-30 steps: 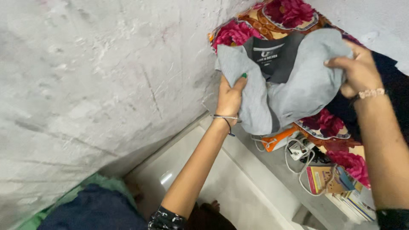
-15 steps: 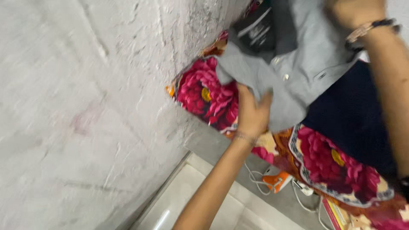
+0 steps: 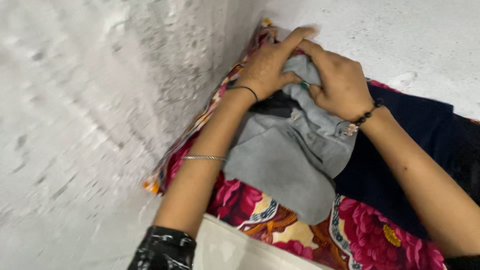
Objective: The person wipes a concrete shelf with a cloth, then lays a floral-patterned cloth on the shelf. They proceed to fold several shirts and place them on the cloth.
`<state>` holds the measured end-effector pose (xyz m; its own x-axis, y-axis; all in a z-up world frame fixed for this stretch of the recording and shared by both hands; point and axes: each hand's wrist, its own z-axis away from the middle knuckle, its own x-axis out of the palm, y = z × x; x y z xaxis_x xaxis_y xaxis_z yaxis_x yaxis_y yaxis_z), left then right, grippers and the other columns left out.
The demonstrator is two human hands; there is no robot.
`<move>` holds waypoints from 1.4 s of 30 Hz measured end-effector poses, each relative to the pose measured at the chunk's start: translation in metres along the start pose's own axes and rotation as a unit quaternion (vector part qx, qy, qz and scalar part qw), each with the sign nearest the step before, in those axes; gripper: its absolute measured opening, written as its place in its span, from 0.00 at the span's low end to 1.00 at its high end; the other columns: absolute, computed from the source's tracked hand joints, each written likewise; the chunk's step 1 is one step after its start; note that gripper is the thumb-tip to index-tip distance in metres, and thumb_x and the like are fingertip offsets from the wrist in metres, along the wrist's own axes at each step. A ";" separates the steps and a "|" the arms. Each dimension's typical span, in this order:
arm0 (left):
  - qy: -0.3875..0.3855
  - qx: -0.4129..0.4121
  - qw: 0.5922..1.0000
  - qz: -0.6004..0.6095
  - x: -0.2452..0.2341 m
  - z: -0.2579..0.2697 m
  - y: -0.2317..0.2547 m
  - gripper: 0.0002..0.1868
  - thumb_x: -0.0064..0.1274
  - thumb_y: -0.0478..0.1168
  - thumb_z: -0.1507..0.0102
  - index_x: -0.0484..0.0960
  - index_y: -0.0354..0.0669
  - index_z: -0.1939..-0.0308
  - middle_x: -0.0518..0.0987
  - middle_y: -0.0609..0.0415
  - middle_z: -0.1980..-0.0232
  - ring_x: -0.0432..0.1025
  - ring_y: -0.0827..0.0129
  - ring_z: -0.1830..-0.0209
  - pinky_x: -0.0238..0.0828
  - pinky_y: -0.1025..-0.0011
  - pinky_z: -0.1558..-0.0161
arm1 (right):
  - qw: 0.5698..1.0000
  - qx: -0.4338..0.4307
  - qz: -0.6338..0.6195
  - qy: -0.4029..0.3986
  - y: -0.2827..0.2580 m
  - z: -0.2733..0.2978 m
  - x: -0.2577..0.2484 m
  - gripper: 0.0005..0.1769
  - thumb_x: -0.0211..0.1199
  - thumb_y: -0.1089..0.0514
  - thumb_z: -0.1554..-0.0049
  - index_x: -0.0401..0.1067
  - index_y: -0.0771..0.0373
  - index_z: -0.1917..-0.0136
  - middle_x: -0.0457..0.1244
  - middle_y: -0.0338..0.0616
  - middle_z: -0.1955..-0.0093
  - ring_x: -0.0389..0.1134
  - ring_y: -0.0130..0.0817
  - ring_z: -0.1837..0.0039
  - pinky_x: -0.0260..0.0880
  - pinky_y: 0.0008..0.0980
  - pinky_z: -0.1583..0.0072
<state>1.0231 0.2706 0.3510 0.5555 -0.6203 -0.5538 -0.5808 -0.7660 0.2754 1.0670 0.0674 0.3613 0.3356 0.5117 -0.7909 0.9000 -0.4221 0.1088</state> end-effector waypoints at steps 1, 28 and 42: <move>-0.079 -0.067 0.995 -0.012 0.007 -0.007 -0.013 0.39 0.66 0.46 0.43 0.65 0.51 0.31 0.79 0.39 0.46 0.71 0.44 0.39 0.67 0.52 0.39 | 0.998 0.045 -0.024 -0.026 0.007 0.005 -0.002 0.50 0.73 0.56 0.53 0.56 0.60 0.21 0.67 0.63 0.42 0.72 0.61 0.47 0.73 0.48 0.47; -0.010 -0.301 0.906 -0.299 -0.014 0.129 0.053 0.39 0.62 0.64 0.43 0.70 0.37 0.44 0.80 0.36 0.52 0.78 0.45 0.63 0.76 0.56 0.70 | 0.979 0.027 -0.154 -0.130 -0.128 0.087 -0.018 0.49 0.68 0.35 0.53 0.63 0.64 0.27 0.60 0.58 0.29 0.61 0.56 0.31 0.60 0.49 0.33; -0.134 -0.262 0.915 -0.276 -0.050 0.127 0.074 0.28 0.63 0.50 0.49 0.72 0.40 0.50 0.81 0.40 0.68 0.78 0.45 0.68 0.73 0.49 0.67 | 0.968 -0.032 -0.158 -0.194 -0.127 0.096 -0.025 0.45 0.69 0.42 0.54 0.67 0.62 0.27 0.65 0.51 0.31 0.66 0.49 0.36 0.64 0.45 0.38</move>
<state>0.8765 0.2668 0.2996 0.4712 -0.1045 -0.8758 0.1485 -0.9694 0.1956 0.9176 0.0361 0.3092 -0.0767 0.2831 -0.9560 0.9604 -0.2365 -0.1471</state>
